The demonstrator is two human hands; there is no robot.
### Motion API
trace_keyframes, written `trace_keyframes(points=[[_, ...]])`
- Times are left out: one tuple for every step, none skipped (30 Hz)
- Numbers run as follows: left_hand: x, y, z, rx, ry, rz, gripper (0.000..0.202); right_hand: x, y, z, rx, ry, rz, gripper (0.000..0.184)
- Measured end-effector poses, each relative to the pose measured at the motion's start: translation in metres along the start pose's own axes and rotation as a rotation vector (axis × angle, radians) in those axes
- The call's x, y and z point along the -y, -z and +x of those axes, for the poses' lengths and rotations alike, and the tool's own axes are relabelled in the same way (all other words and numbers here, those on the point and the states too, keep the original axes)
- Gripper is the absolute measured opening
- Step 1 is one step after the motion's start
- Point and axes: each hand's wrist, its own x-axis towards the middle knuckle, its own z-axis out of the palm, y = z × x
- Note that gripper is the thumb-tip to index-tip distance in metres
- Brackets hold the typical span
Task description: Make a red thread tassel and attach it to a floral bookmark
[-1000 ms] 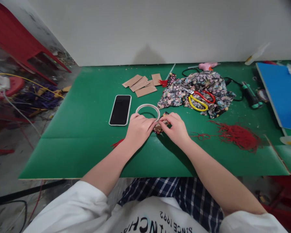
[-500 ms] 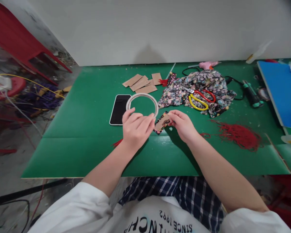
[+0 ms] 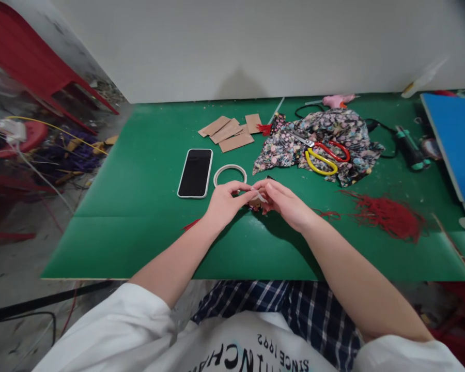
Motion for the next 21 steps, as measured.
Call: trace_keyframes(points=[[0.0,-0.0009,0.0,-0.002,0.047,-0.058,0.023,0.0,-0.0008,0.0,-0.013,0.014,-0.016,0.027],[-0.0003,-0.0013,-0.0001,-0.017,0.062,-0.091,0.023,-0.0003,-0.0013,0.0002,-0.022,0.033,-0.037,0.026],[-0.0009,-0.0013,-0.0003,-0.039,0.05,-0.106,0.022,-0.001,-0.0017,0.0005,-0.029,0.058,-0.065,0.025],[-0.0018,-0.0011,-0.0007,-0.062,0.019,-0.115,0.02,-0.002,-0.0018,0.001,-0.043,0.086,-0.09,0.025],[-0.0029,-0.0008,-0.0013,-0.089,-0.018,-0.135,0.018,-0.0031,-0.0017,0.0015,-0.07,0.115,-0.106,0.027],[-0.0039,-0.0006,-0.0021,-0.11,-0.05,-0.169,0.016,-0.0041,-0.0014,0.0022,-0.108,0.141,-0.109,0.03],[-0.0049,-0.0006,-0.0031,-0.129,-0.073,-0.216,0.014,-0.005,-0.0011,0.0028,-0.151,0.162,-0.103,0.033],[-0.0056,-0.0009,-0.0041,-0.14,-0.088,-0.273,0.013,-0.0056,-0.0007,0.0032,-0.189,0.171,-0.092,0.035],[-0.0061,-0.0015,-0.0051,-0.146,-0.094,-0.334,0.012,-0.0058,-0.0004,0.0035,-0.211,0.164,-0.081,0.034],[-0.0063,-0.0024,-0.0059,-0.145,-0.092,-0.39,0.011,-0.0058,-0.0004,0.0035,-0.216,0.147,-0.069,0.03],[-0.0063,-0.0035,-0.0066,-0.145,-0.083,-0.432,0.011,-0.0055,-0.0005,0.0033,-0.208,0.129,-0.055,0.025],[-0.0061,-0.0046,-0.007,-0.146,-0.073,-0.46,0.01,-0.0052,-0.0009,0.003,-0.198,0.115,-0.029,0.021],[-0.0058,-0.0057,-0.0072,-0.149,-0.065,-0.478,0.01,-0.0049,-0.0013,0.0027,-0.193,0.104,0.016,0.02],[-0.0055,-0.0067,-0.0073,-0.159,-0.057,-0.489,0.01,-0.0048,-0.0018,0.0023,-0.189,0.096,0.074,0.022],[-0.0051,-0.0074,-0.0072,-0.178,-0.051,-0.498,0.011,-0.0049,-0.0022,0.0021,-0.187,0.093,0.135,0.027],[-0.0048,-0.0079,-0.0072,-0.198,-0.047,-0.505,0.011,-0.0053,-0.0026,0.002,-0.184,0.088,0.184,0.03],[-0.0046,-0.0082,-0.0072,-0.213,-0.046,-0.509,0.012,-0.0059,-0.003,0.002,-0.187,0.084,0.212,0.031],[-0.0044,-0.0082,-0.0073,-0.219,-0.052,-0.504,0.012,-0.0066,-0.0033,0.0023,-0.202,0.086,0.219,0.029],[-0.0044,-0.0081,-0.0076,-0.219,-0.062,-0.483,0.011,-0.0074,-0.0036,0.0026,-0.231,0.095,0.211,0.024],[-0.0044,-0.0078,-0.0079,-0.213,-0.074,-0.447,0.01,-0.0081,-0.004,0.003,-0.265,0.107,0.193,0.02],[-0.0045,-0.0072,-0.0082,-0.202,-0.087,-0.399,0.01,-0.0086,-0.0042,0.0034,-0.3,0.118,0.171,0.017]])
